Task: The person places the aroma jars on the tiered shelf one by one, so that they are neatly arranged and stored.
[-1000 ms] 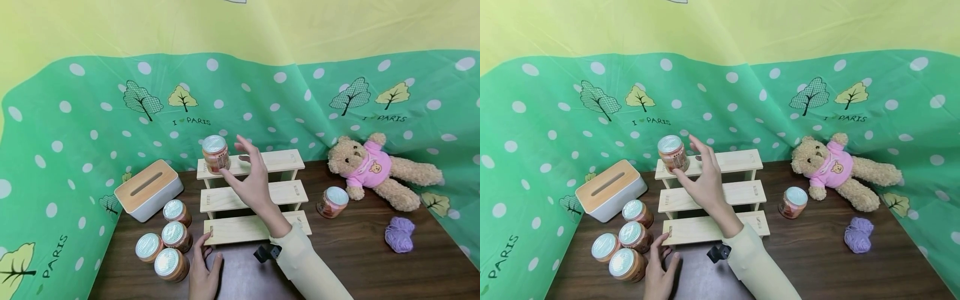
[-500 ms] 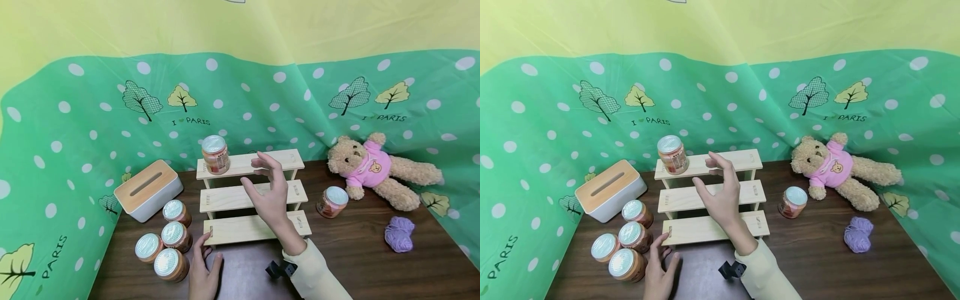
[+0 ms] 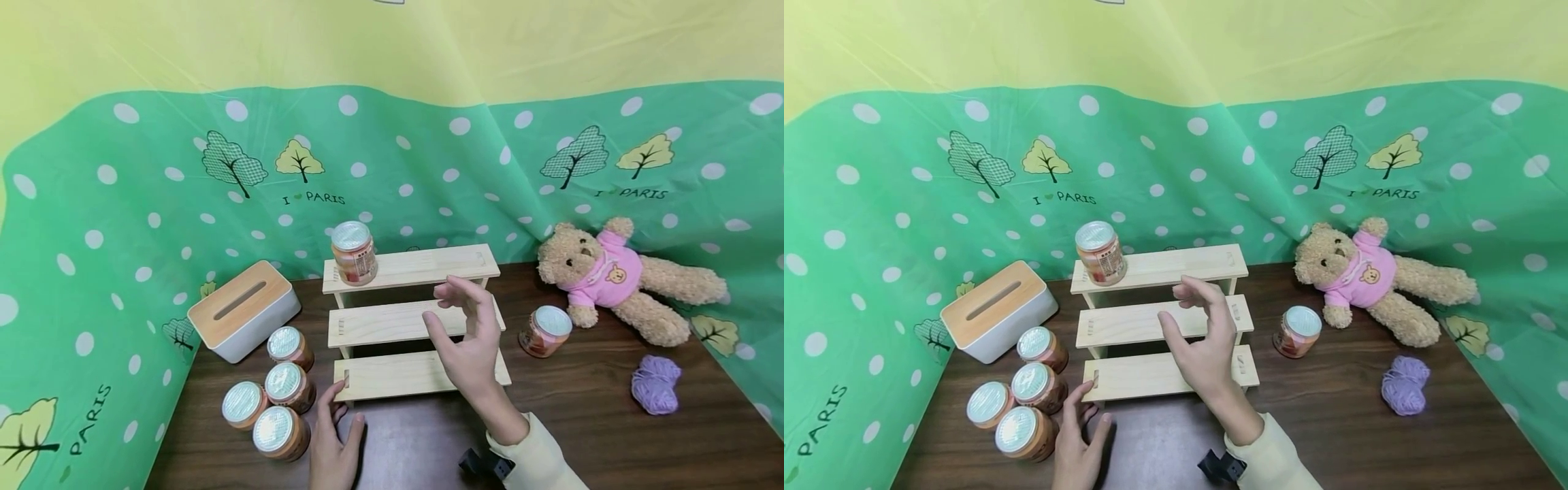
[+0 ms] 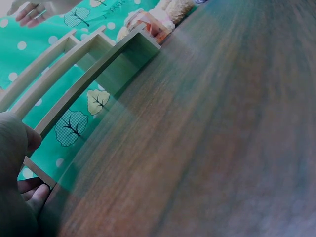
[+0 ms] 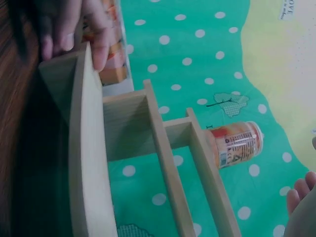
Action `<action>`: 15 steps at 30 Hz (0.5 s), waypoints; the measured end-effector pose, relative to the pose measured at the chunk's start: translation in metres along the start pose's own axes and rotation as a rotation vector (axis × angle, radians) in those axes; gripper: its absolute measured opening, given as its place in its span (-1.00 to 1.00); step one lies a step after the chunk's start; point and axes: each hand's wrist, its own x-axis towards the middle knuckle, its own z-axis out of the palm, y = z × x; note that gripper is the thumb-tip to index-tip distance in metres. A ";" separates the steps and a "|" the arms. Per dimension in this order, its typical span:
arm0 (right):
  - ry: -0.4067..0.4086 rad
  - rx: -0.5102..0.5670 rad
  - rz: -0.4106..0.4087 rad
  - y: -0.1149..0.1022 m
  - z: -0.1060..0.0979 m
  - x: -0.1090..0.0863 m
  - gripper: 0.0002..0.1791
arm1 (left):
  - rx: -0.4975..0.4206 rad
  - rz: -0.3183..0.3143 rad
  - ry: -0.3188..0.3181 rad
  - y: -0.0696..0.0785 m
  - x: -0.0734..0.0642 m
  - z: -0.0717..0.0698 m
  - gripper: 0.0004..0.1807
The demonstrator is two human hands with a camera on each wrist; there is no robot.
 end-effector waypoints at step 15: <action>0.039 0.016 -0.121 0.012 -0.045 -0.013 -0.44 | 0.018 0.030 0.014 -0.003 -0.001 0.002 -0.29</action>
